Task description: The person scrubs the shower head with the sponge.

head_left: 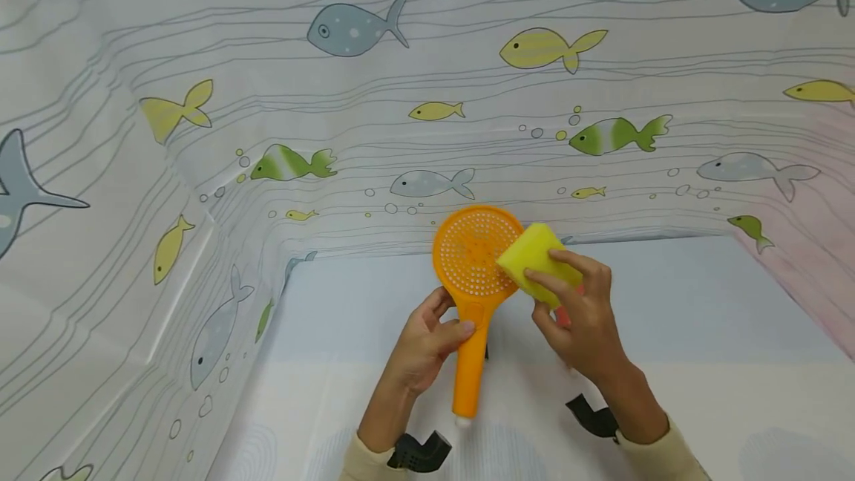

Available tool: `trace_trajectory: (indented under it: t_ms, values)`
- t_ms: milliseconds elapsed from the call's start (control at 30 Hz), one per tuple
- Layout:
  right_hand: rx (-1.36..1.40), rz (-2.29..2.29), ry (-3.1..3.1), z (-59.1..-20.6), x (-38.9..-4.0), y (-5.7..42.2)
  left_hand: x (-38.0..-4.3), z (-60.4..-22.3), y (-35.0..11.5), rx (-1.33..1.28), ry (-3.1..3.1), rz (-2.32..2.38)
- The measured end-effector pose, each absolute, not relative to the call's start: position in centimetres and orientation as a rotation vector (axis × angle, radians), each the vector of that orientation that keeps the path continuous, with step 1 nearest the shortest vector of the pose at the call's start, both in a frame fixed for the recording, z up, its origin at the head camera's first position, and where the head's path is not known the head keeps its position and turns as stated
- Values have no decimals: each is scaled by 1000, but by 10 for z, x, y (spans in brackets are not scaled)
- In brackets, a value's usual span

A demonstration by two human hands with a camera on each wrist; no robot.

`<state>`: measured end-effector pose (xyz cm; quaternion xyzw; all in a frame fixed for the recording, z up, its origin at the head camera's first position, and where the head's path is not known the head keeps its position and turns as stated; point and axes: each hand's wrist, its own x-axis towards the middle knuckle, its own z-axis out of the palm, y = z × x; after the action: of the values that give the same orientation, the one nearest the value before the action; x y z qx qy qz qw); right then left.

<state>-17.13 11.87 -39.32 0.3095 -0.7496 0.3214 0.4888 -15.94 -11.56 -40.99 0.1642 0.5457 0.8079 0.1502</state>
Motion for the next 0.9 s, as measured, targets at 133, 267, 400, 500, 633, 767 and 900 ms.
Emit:
trace_trajectory:
  t_ms: [133, 267, 400, 500, 633, 767, 900]
  values:
    - [675, 809, -1904, -393, -176, 129, -162, -415, -115, 467, 1647, 2234]
    - [662, 820, -1944, -395, -179, 133, -164, -420, -112, 426, 1678, 2160]
    - [678, 776, -1995, -399, -179, 133, -164, -423, -106, 422, 1696, 2092]
    - [687, 721, -2044, -400, -181, 128, -164, -424, -105, 422, 1723, 2100]
    - [726, 674, -2103, -405, -176, 113, -161, -425, -110, 381, 1755, 2157]
    - [799, 691, -2094, -411, -167, 98, -159, -424, -115, 357, 1764, 2180]
    - [840, 721, -2045, -412, -163, 93, -163, -420, -116, 391, 1761, 2187]
